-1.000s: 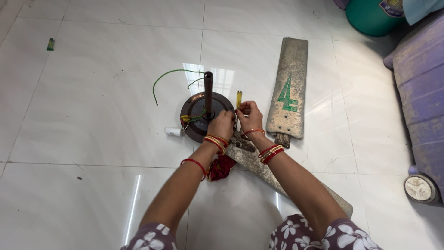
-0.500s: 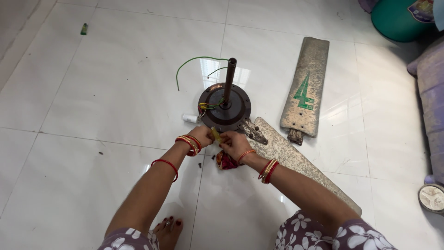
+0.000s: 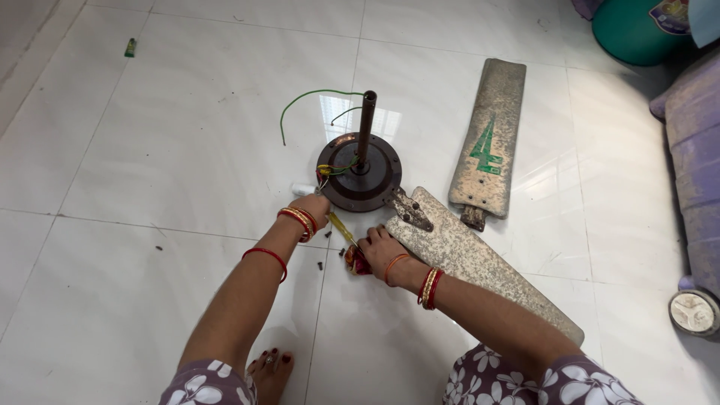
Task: The person works on a disassembled ceiling fan lying on the floor. They use a screwdriver to tighten screws on the fan motor housing and then wipe the fan blades with a cloth.
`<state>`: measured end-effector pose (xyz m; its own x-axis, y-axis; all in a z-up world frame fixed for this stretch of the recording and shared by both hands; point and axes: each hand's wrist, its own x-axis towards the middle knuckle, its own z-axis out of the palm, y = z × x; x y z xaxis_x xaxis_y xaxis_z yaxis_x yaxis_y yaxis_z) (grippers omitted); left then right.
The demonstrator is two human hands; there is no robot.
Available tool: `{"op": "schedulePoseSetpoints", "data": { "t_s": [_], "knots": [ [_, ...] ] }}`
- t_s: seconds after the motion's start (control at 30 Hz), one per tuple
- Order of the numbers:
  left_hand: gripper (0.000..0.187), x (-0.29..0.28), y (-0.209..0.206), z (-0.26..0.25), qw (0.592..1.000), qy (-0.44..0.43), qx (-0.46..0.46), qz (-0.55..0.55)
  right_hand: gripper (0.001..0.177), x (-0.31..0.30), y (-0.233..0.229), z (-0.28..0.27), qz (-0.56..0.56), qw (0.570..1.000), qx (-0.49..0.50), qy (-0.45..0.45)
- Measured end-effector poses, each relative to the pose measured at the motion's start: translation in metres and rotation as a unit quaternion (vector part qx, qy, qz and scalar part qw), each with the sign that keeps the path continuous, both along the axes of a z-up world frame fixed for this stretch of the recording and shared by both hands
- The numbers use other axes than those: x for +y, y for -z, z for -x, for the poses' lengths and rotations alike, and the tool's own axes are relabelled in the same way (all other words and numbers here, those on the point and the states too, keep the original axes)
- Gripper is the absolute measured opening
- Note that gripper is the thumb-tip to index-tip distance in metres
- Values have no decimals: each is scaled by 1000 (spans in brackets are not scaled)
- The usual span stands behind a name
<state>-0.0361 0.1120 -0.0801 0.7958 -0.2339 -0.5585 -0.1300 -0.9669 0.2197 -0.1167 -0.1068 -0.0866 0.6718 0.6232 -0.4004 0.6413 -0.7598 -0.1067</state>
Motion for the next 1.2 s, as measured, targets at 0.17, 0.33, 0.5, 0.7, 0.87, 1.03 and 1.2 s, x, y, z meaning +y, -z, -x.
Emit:
{"op": "schedulePoseSetpoints", "data": {
  "t_s": [0.17, 0.33, 0.5, 0.7, 0.87, 1.03, 1.2],
  "knots": [
    [24, -44, -7, -4, 978, 126, -130, 105, 53, -13, -8, -8, -64, 996, 47, 51],
    [40, -88, -2, -10, 946, 233, -199, 107, 34, -37, -43, -35, -29, 995, 59, 68],
    [60, -111, 6, -19, 878, 366, -305, 49, 29, -83, -71, -64, -59, 980, 28, 186],
    [62, -136, 28, -24, 843, 446, -301, -23, 30, -135, -63, -86, -141, 928, 54, 342],
    [62, -140, 28, -24, 861, 457, -220, -32, 31, -146, -59, -89, -235, 884, 63, 399],
    [26, -147, 3, -27, 938, 278, -159, 131, 33, -150, -77, -96, -279, 862, 27, 422],
    [18, -135, -24, -33, 949, 101, -148, 259, 36, -156, -106, -109, -455, 749, 17, 481]
  ]
}}
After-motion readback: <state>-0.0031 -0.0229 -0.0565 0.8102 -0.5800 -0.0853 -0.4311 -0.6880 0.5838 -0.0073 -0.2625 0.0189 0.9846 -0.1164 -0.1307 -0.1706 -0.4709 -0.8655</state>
